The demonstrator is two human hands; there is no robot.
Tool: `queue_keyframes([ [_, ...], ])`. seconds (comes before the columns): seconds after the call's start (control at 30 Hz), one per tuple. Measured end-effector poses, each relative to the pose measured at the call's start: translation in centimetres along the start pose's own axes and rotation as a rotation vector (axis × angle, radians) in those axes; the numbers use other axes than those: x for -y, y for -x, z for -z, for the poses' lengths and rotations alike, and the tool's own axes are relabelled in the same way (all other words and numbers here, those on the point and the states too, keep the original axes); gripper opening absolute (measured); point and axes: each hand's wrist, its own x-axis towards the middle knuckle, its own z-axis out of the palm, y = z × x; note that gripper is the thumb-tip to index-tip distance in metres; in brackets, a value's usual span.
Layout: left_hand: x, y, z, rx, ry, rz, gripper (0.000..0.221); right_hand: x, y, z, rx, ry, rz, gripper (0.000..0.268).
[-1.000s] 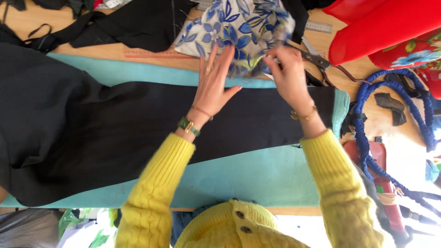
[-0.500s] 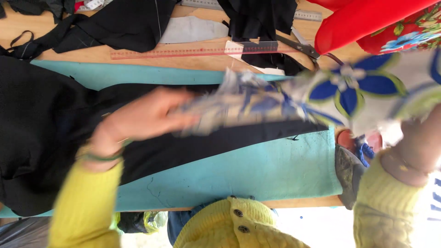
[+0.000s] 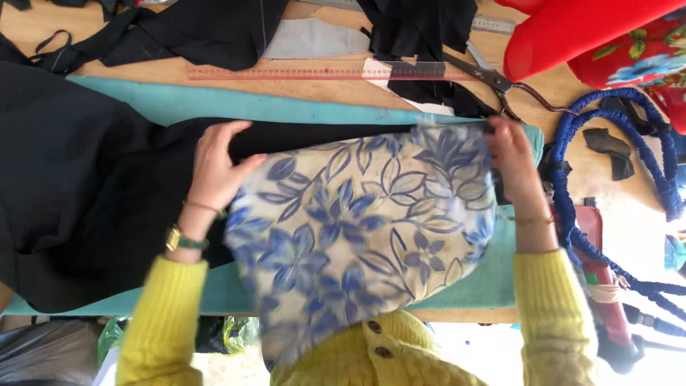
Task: Ironing and pressing pieces of black and floral patterned fabric on a workbench.
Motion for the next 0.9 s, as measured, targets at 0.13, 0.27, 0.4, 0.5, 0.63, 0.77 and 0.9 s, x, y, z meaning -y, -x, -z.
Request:
queue_keyframes([
  [0.13,-2.5,6.8,-1.5,-0.314,-0.488,0.077,0.048,-2.8,4.0,0.7,0.002,0.162,-0.089,0.032],
  [0.27,-3.2,15.4,-5.4,-0.402,-0.752,0.308,0.046,-5.4,7.3,2.2,-0.068,0.380,-0.061,0.033],
  [0.4,-3.4,19.3,-8.2,-0.431,-0.799,0.376,0.055,-2.0,11.3,0.8,-0.076,0.578,-0.089,0.035],
  [0.5,-3.9,17.5,-7.7,-0.491,-0.799,0.372,0.051,-1.9,13.4,0.5,-0.082,0.769,-0.054,0.038],
  [0.63,-3.0,13.8,-7.3,-0.540,-0.821,0.344,0.047,-1.8,17.0,-0.1,0.008,0.994,-0.337,0.056],
  [0.77,-0.2,11.5,-7.9,-0.514,-0.828,0.299,0.040,0.6,18.9,-1.9,0.186,1.111,-0.390,0.059],
  [0.9,-0.5,10.9,-7.0,-0.477,-0.777,0.307,0.032,-3.2,19.6,-0.3,0.170,0.935,-0.314,0.036],
])
